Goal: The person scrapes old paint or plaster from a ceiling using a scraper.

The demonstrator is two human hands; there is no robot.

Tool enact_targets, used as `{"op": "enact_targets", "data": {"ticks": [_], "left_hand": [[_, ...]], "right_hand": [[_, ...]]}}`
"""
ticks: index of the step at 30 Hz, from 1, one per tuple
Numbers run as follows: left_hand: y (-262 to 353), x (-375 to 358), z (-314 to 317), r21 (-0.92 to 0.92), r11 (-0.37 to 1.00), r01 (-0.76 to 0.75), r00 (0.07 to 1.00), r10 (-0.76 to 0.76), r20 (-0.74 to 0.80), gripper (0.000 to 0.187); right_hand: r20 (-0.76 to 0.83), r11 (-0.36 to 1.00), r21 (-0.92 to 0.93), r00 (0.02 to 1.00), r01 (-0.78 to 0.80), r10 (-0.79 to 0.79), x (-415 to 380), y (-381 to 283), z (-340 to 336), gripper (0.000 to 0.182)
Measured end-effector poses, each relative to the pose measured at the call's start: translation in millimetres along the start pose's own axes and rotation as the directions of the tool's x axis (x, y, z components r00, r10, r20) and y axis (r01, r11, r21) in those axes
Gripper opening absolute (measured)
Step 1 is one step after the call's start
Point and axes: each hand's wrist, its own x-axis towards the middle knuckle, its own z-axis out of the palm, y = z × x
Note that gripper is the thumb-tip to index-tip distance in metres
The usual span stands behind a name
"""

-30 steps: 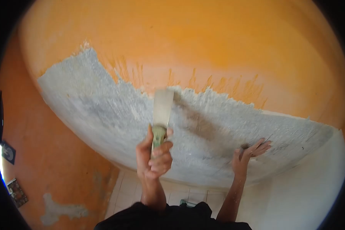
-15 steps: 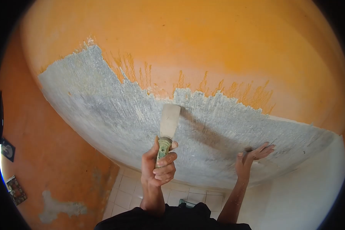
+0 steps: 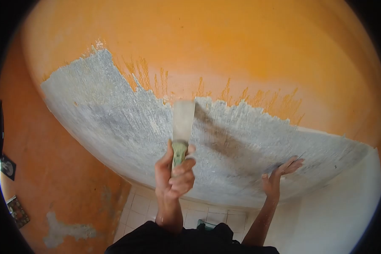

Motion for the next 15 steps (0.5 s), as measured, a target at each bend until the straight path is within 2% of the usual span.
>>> {"op": "enact_targets", "data": {"ticks": [3, 5, 11, 12, 15], "left_hand": [[-5, -2, 1, -0.016, 1.0, 0.012, 1.0, -0.012, 0.001, 0.062], [-1, 2, 10, 0.005, 1.0, 0.026, 1.0, -0.026, -0.009, 0.062], [-4, -3, 2, 0.04, 0.999, 0.021, 0.996, -0.018, -0.09, 0.061], [-2, 2, 5, 0.04, 0.999, 0.026, 0.999, -0.025, -0.029, 0.061], [8, 26, 28, 0.156, 0.988, -0.002, 1.0, 0.006, -0.03, 0.06]], "right_hand": [[-0.092, 0.91, 0.378, 0.971, -0.172, 0.222, 27, -17, -66, 0.071], [-0.116, 0.823, 0.528, 0.942, -0.211, 0.316, 37, -24, -92, 0.072], [-0.135, 0.736, 0.641, 0.913, -0.216, 0.386, 50, -32, -120, 0.073], [-0.139, 0.731, 0.648, 0.91, -0.216, 0.391, 50, -32, -122, 0.074], [-0.13, 0.708, 0.673, 0.908, -0.214, 0.399, 49, -36, -126, 0.075]]}}
